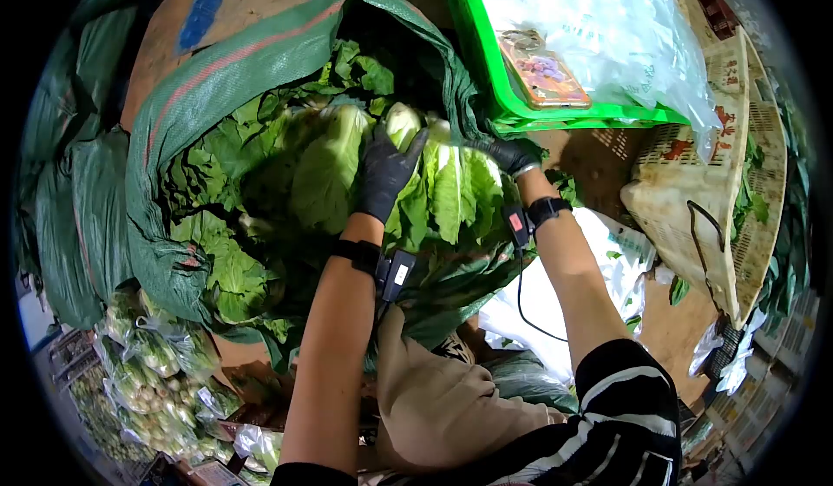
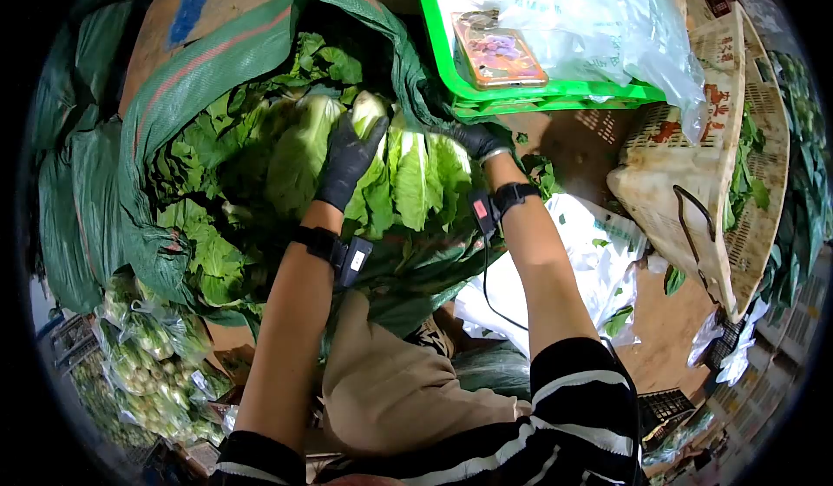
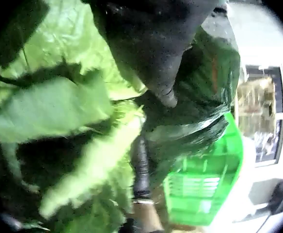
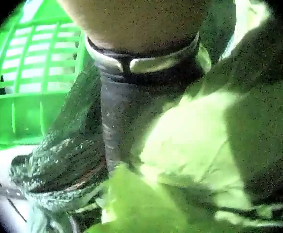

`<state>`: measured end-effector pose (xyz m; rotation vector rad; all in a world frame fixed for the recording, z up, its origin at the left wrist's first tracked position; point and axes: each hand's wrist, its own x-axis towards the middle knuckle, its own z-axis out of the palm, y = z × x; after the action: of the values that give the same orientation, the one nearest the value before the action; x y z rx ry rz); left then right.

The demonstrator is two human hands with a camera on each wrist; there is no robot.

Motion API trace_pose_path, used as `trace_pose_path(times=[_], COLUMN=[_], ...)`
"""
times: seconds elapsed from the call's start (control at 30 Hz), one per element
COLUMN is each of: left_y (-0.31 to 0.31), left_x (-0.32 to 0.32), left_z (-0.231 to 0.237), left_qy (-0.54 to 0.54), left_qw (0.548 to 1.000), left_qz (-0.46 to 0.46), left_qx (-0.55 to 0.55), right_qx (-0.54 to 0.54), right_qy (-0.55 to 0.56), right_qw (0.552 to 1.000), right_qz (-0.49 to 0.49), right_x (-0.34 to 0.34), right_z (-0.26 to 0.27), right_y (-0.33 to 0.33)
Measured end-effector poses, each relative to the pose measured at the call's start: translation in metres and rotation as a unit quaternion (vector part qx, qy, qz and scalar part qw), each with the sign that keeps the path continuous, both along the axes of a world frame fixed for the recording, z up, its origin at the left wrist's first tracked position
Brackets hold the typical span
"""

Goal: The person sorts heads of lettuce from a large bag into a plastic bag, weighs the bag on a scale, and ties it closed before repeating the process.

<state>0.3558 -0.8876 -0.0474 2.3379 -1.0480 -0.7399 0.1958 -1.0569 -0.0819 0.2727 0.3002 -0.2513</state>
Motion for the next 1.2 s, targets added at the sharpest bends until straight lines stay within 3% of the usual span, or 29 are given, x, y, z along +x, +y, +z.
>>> trace_pose_path(times=[0.03,0.07,0.1,0.13,0.2,0.23,0.3,0.37,0.4,0.43,0.5,0.53,0.57,0.6,0.63,0.67,0.7,0.8,0.83,0.87,0.9,0.93,0.97,1.0,1.03,1.07,1.1,1.17,1.2], left_y=[-0.003,0.002,0.005,0.013,0.029,0.038,0.045,0.041,0.041,0.042,0.041,0.044,0.057,0.07,0.082,0.087,0.092,0.065,0.063,0.058,0.062,0.062,0.059,0.056,0.055,0.057,0.066,0.089,0.102], left_x=[-0.008,-0.011,-0.01,-0.008,-0.004,-0.001,0.0,0.006,0.008,0.01,0.015,0.015,0.019,0.022,0.018,0.024,0.03,0.028,0.029,0.029,0.03,0.029,0.024,0.021,0.022,0.025,0.029,0.031,0.023], left_z=[0.036,0.006,0.009,0.013,0.003,-0.002,0.009,-0.008,-0.016,-0.02,-0.022,0.005,-0.005,-0.016,-0.013,-0.025,-0.035,0.023,0.011,0.001,-0.008,-0.001,0.014,0.012,0.006,0.009,0.012,0.015,0.02], left_qy=[0.06,-0.06,-0.061,-0.031,0.052,0.092,0.132,0.172,0.21,0.209,0.225,0.471,0.339,0.185,0.165,0.191,0.216,0.357,0.356,0.373,0.469,0.554,0.352,0.313,0.272,0.271,0.304,0.324,0.277], left_qw=[0.997,0.998,0.998,0.999,0.994,0.985,0.964,0.961,0.955,0.955,0.956,0.85,0.916,0.96,0.968,0.962,0.955,0.909,0.908,0.897,0.849,0.792,0.916,0.931,0.932,0.931,0.937,0.934,0.941], left_qz=[0.01,0.002,0.004,0.013,0.058,0.078,0.04,0.069,0.095,0.096,0.109,0.142,0.068,0.016,0.07,0.091,0.111,0.05,0.051,0.064,0.098,0.141,0.075,0.155,0.236,0.242,0.158,0.035,0.008], left_qx=[0.042,0.034,0.033,0.015,-0.078,-0.125,-0.226,-0.205,-0.185,-0.189,-0.151,-0.187,-0.202,-0.211,-0.173,-0.171,-0.169,-0.21,-0.214,-0.229,-0.224,-0.215,-0.176,-0.106,-0.038,-0.047,-0.076,-0.15,-0.195], right_qx=[0.054,0.214,0.148,-0.285,-0.592,-0.592,-0.444,-0.75,-0.541,-0.291,-0.434,-0.56,-0.669,-0.681,-0.676,-0.579,-0.567,-0.67,-0.704,-0.707,-0.707,-0.665,-0.681,-0.696,-0.663,-0.712,-0.675,-0.648,-0.641], right_qy=[0.024,0.016,-0.006,0.103,0.217,0.216,0.15,0.055,0.015,-0.029,0.159,0.181,0.201,0.11,0.019,0.006,0.024,0.185,0.247,0.239,0.229,0.192,0.189,0.186,0.209,0.166,0.228,0.075,0.053], right_qw=[0.998,0.976,0.989,0.951,0.756,0.756,0.869,0.637,0.825,0.945,0.852,0.755,0.636,0.686,0.724,0.782,0.783,0.664,0.615,0.63,0.646,0.687,0.672,0.658,0.693,0.664,0.681,0.75,0.755], right_qz=[-0.017,-0.02,-0.021,0.068,0.175,0.177,0.162,0.168,0.165,0.148,0.245,0.289,0.329,0.232,0.133,0.231,0.254,0.277,0.255,0.215,0.174,0.222,0.221,0.22,0.192,0.154,0.17,0.111,0.131], right_x=[0.006,0.013,0.007,0.005,-0.002,-0.004,-0.018,-0.034,-0.023,-0.005,0.003,0.003,0.003,0.001,-0.002,-0.009,-0.014,-0.022,-0.019,-0.013,-0.004,0.001,0.001,0.002,0.005,0.006,0.003,0.001,-0.005], right_z=[0.006,-0.001,0.001,0.005,0.005,-0.001,-0.033,-0.124,-0.089,-0.038,0.005,0.039,0.074,0.074,0.071,0.057,0.045,0.009,-0.006,-0.012,-0.018,-0.027,-0.042,-0.055,-0.045,-0.064,-0.017,0.038,0.055], right_y=[0.001,-0.003,0.001,0.006,0.016,0.015,0.011,-0.014,-0.005,0.006,0.015,0.024,0.033,0.041,0.049,0.049,0.045,0.036,0.041,0.041,0.038,0.03,0.032,0.033,0.042,0.04,0.056,0.073,0.078])
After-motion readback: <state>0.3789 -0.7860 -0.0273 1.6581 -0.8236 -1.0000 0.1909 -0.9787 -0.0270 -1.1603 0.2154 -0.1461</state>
